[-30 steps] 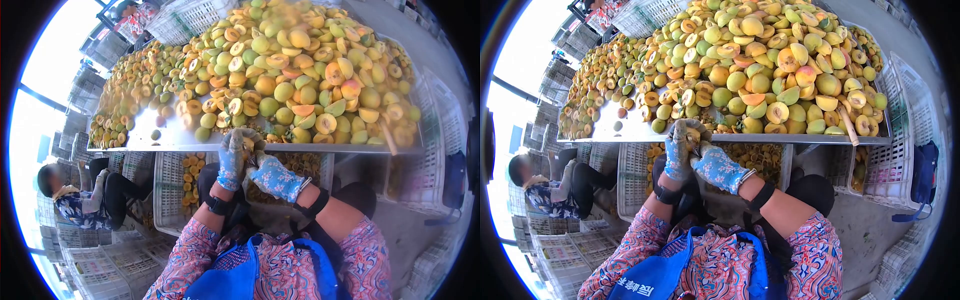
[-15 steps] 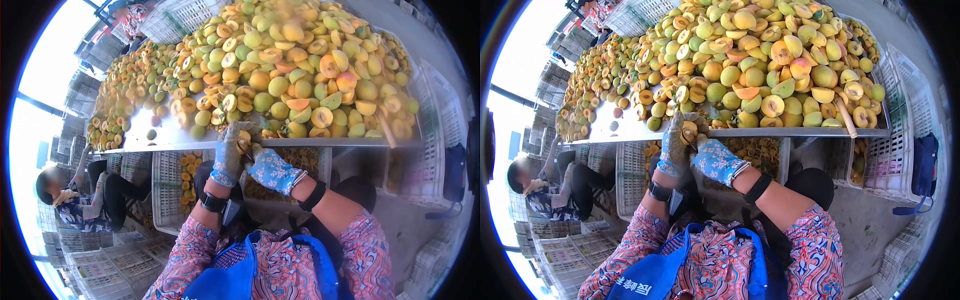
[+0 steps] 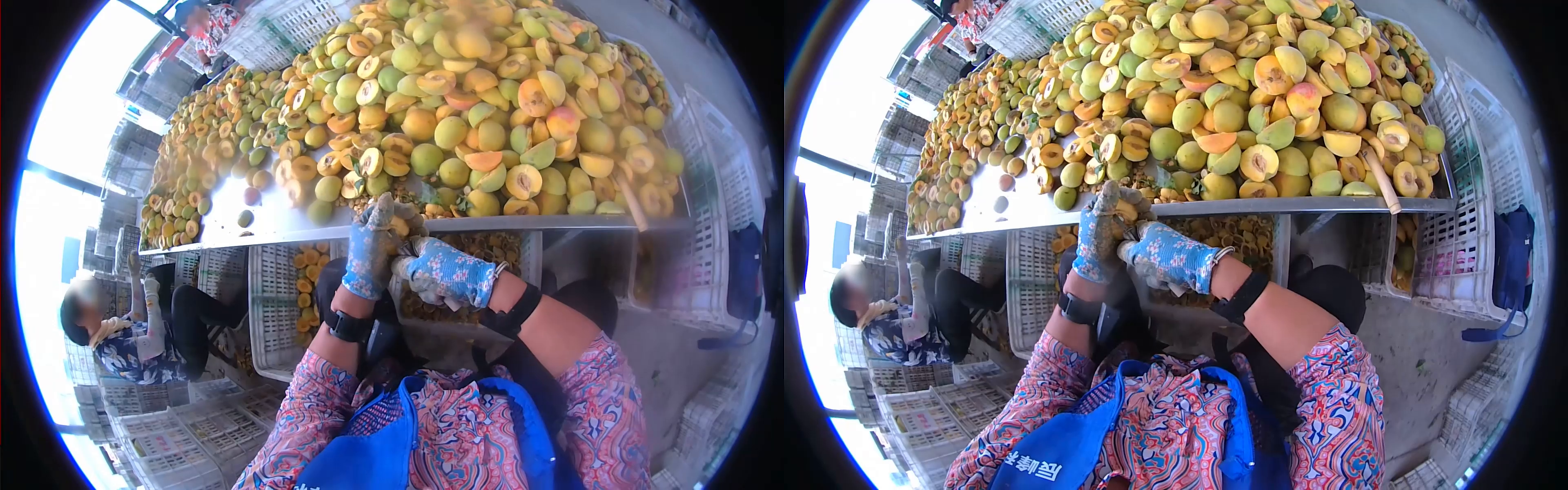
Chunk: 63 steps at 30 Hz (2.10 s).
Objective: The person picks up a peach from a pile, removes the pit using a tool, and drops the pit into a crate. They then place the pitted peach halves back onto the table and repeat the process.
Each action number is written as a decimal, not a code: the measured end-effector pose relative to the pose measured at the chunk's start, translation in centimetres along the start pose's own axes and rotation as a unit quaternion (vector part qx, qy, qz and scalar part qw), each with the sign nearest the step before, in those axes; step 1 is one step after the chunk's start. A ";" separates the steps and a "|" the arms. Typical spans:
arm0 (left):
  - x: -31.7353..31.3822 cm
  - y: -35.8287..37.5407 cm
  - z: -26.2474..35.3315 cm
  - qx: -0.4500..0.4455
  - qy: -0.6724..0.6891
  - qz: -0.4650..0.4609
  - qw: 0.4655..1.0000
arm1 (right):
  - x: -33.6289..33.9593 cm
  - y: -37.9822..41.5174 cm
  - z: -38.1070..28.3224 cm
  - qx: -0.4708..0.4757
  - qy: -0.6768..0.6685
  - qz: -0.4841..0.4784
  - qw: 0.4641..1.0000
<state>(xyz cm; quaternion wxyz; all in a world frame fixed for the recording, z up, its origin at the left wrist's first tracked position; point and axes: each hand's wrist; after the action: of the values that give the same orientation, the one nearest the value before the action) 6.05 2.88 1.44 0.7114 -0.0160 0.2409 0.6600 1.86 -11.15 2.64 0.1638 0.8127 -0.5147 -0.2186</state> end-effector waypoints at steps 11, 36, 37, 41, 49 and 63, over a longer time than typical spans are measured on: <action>-0.8 0.5 0.2 -0.085 0.020 -0.045 0.995 | 0.0 0.1 -0.2 -0.035 -0.288 -0.144 0.946; 15.7 -3.2 8.6 -0.225 -0.644 0.140 0.718 | 3.0 1.6 2.4 0.063 0.571 0.052 0.817; 15.8 -5.4 7.8 -0.222 -0.665 0.121 0.703 | 2.9 1.6 2.2 0.073 0.556 0.045 0.827; 14.6 -10.2 7.3 -0.121 -0.789 0.053 0.601 | 2.4 0.2 4.1 0.041 0.625 -0.014 0.779; 15.9 -8.5 8.2 -0.115 -0.511 -0.002 0.852 | 1.7 2.4 0.7 0.116 0.456 0.107 0.876; 2.6 -1.0 5.2 0.076 0.036 -0.176 0.981 | -0.3 -1.4 0.5 0.374 0.280 0.249 0.848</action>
<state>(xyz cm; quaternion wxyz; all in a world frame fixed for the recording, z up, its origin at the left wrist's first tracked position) 8.69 6.95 4.77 0.8064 -0.0275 0.3094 0.5032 2.53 -10.27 1.60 0.0338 0.6837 -0.6749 0.2756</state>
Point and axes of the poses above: each hand's wrist, its own y-axis away from the middle knuckle, its own x-axis out of the back of the hand, z = x × y, and after that the axes turned 6 degrees about z, right-handed
